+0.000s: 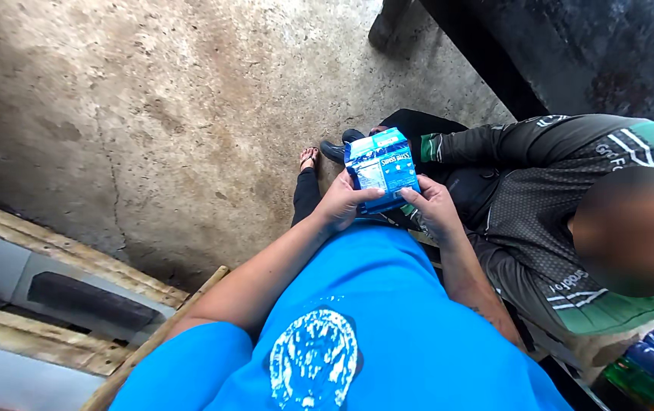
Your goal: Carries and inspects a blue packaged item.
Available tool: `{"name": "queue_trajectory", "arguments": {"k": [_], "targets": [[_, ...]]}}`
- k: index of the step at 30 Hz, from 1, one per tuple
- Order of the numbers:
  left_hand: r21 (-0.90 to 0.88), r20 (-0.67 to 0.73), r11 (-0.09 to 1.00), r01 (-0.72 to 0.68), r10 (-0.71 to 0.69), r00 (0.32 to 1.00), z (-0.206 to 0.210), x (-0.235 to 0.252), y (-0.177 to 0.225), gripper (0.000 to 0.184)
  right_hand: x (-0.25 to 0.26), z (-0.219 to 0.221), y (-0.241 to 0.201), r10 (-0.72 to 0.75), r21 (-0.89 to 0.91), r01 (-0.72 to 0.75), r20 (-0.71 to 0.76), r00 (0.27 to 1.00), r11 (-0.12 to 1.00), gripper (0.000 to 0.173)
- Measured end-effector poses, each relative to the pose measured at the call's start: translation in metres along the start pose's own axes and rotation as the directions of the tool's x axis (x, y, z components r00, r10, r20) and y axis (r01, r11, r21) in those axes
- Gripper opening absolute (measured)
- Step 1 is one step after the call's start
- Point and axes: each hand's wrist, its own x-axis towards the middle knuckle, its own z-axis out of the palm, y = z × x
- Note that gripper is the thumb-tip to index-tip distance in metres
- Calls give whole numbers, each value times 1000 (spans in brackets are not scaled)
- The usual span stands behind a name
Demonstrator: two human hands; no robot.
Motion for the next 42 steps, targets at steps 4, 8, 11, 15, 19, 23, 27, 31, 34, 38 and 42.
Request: {"name": "queue_trajectory", "arguments": {"k": [4, 8, 11, 15, 19, 23, 27, 31, 34, 38, 42], "targets": [[-10, -3, 1000, -4, 4, 1000, 0, 0, -1, 55, -1, 1, -1, 2, 2, -2, -5, 1000, 1000, 20], [-10, 1, 1000, 0, 0, 1000, -1, 0, -2, 56, -2, 1, -2, 2, 4, -2, -5, 1000, 1000, 24], [-9, -3, 1000, 2, -2, 1000, 0, 0, -2, 56, -2, 0, 0, -4, 8, 4, -5, 1000, 1000, 23], [-10, -1, 1000, 2, -2, 1000, 0, 0, -2, 56, -1, 0, -1, 6, 8, -6, -2, 1000, 1000, 21], [4, -8, 1000, 2, -2, 1000, 2, 1, -1, 54, -1, -1, -2, 17, 0, -17, -13, 1000, 1000, 19], [3, -7, 1000, -2, 2, 1000, 2, 1, -1, 55, 0, -2, -1, 2, -3, -2, -3, 1000, 1000, 18], [-6, -5, 1000, 2, -2, 1000, 2, 2, -1, 55, 1, -2, -1, 11, -3, -11, -9, 1000, 1000, 18], [0, -3, 1000, 6, -6, 1000, 1, 4, -2, 55, 1, -3, 0, 0, -3, 0, -6, 1000, 1000, 18], [6, -3, 1000, 7, -7, 1000, 1, 4, -1, 56, 2, -3, 1, 1, 8, -1, -6, 1000, 1000, 17], [-1, 1, 1000, 6, -6, 1000, 1, 5, -2, 56, 2, -4, 0, 6, 17, -6, -7, 1000, 1000, 17], [0, -1, 1000, 6, -6, 1000, 2, 6, -2, 55, 3, -4, 0, 12, 13, -12, -9, 1000, 1000, 18]]}}
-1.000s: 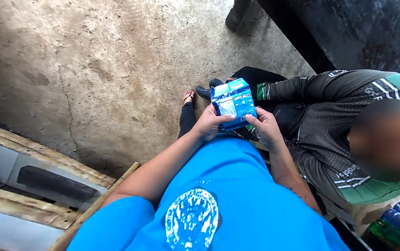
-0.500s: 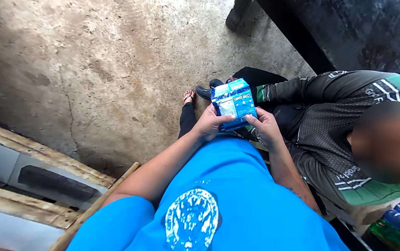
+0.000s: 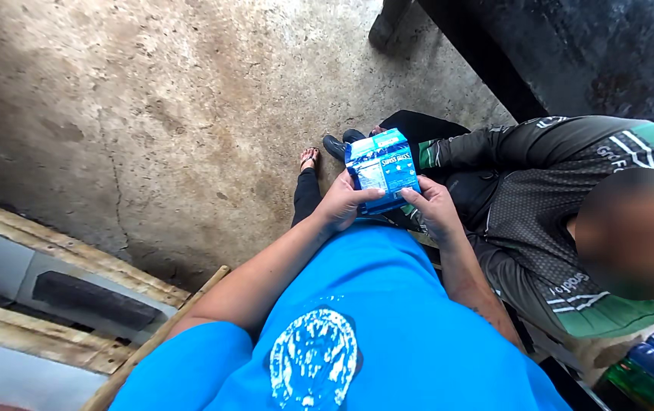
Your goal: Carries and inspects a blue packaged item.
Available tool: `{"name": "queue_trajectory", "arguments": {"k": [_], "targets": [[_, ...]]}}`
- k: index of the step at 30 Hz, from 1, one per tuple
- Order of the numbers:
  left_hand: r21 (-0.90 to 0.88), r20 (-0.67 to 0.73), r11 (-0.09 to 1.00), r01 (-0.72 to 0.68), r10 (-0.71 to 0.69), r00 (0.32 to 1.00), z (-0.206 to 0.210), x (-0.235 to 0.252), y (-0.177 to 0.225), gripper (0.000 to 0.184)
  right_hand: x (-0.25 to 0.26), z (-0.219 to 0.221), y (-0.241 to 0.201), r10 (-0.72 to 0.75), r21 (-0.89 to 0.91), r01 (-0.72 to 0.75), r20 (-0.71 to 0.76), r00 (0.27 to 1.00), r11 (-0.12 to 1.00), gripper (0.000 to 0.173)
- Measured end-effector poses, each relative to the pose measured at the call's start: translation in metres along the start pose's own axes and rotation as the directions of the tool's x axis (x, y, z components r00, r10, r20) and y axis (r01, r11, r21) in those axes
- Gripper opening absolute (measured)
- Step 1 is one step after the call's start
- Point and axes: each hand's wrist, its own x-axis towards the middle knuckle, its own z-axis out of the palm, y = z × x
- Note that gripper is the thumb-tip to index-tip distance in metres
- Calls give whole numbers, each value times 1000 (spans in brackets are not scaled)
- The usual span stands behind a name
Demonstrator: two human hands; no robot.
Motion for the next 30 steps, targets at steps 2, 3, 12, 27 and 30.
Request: {"name": "queue_trajectory", "arguments": {"k": [2, 3, 12, 27, 30], "targets": [[2, 0, 1000, -3, 3, 1000, 0, 0, 0, 55, 0, 0, 0, -1, 6, 1, -2, 1000, 1000, 18], [5, 2, 1000, -4, 4, 1000, 0, 0, 0, 55, 0, 0, 0, -2, 7, 2, 0, 1000, 1000, 18], [6, -8, 1000, -1, 1, 1000, 4, 1, 3, 55, 2, -3, -1, 2, 5, -2, 2, 1000, 1000, 17], [-1, 4, 1000, -4, 4, 1000, 6, 4, 4, 56, 4, -6, -3, 2, 22, -2, 7, 1000, 1000, 18], [0, 3, 1000, -10, 10, 1000, 7, 4, 4, 55, 4, -6, -3, -2, 24, 2, 3, 1000, 1000, 18]]}}
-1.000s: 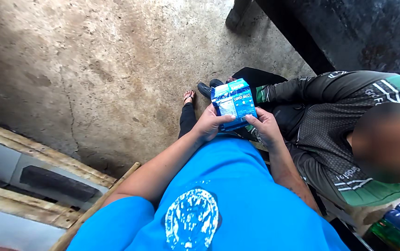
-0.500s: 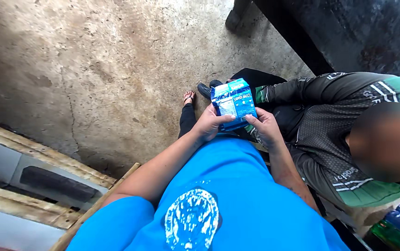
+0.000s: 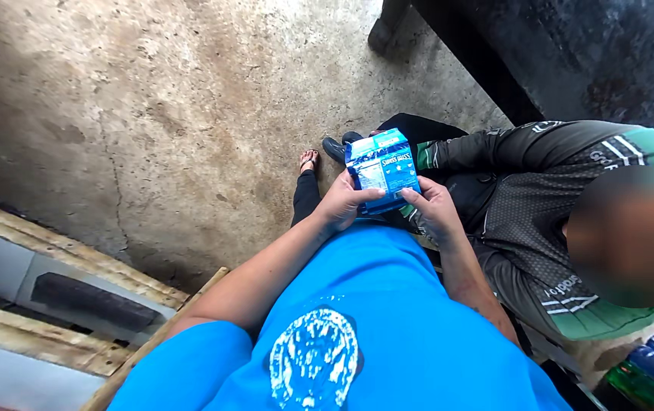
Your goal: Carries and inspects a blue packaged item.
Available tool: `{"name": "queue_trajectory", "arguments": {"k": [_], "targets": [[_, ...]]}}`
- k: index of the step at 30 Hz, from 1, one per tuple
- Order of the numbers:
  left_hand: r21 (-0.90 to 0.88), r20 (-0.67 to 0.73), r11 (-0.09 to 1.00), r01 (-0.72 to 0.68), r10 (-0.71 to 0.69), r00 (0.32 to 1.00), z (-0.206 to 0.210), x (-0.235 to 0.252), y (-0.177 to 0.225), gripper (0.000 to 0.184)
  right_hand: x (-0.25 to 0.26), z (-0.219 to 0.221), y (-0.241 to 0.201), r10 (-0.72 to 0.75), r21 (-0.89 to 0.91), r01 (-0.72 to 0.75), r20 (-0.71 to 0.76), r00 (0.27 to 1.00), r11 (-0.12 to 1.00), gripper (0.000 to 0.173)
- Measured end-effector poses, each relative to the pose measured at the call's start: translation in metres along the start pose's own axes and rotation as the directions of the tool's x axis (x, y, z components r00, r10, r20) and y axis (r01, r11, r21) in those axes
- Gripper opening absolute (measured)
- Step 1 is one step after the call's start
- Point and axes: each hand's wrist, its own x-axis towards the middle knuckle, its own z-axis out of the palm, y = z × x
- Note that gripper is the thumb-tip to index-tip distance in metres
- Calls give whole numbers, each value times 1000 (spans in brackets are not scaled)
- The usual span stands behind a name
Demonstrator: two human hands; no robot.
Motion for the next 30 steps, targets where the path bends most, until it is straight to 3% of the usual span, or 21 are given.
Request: {"name": "queue_trajectory", "arguments": {"k": [30], "targets": [[-11, -12, 1000, -6, 6, 1000, -3, -5, -1, 56, -1, 4, 1, 18, 2, -18, 8, 1000, 1000, 18]]}}
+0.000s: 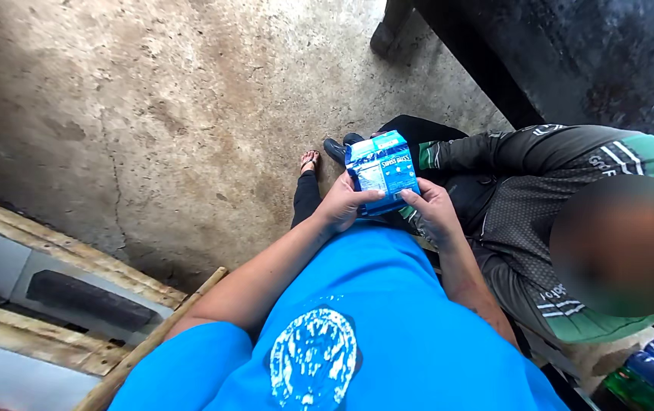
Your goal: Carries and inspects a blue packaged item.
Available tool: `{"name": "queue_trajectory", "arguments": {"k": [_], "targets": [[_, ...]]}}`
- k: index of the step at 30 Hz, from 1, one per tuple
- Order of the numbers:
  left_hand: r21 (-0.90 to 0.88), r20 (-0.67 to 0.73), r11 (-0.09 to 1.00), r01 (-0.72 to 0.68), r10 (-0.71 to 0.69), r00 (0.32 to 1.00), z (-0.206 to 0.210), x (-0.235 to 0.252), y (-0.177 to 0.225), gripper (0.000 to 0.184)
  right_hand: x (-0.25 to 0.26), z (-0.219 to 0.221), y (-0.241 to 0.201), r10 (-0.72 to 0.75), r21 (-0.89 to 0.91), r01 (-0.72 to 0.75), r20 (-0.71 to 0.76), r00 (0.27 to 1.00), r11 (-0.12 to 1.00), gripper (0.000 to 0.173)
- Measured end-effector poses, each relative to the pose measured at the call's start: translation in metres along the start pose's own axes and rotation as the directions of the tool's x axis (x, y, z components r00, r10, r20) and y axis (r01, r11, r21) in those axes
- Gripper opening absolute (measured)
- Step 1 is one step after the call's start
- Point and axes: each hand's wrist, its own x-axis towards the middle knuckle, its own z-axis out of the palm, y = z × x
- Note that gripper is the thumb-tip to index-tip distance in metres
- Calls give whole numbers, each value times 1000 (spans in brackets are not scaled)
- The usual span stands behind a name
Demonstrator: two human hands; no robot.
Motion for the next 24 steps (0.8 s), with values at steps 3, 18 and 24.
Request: {"name": "queue_trajectory", "arguments": {"k": [3, 18, 24], "targets": [[12, 5, 1000, -1, 1, 1000, -1, -2, -1, 54, -1, 1, 0, -6, -4, 6, -5, 1000, 1000, 19], [9, 5, 1000, -11, 11, 1000, -2, -6, -3, 56, -6, 3, 1, -30, -29, 31, 9, 999, 999, 18], [5, 13, 1000, -8, 8, 1000, -4, -8, -3, 56, -7, 4, 2, -37, -47, 37, 6, 999, 998, 18]]}}
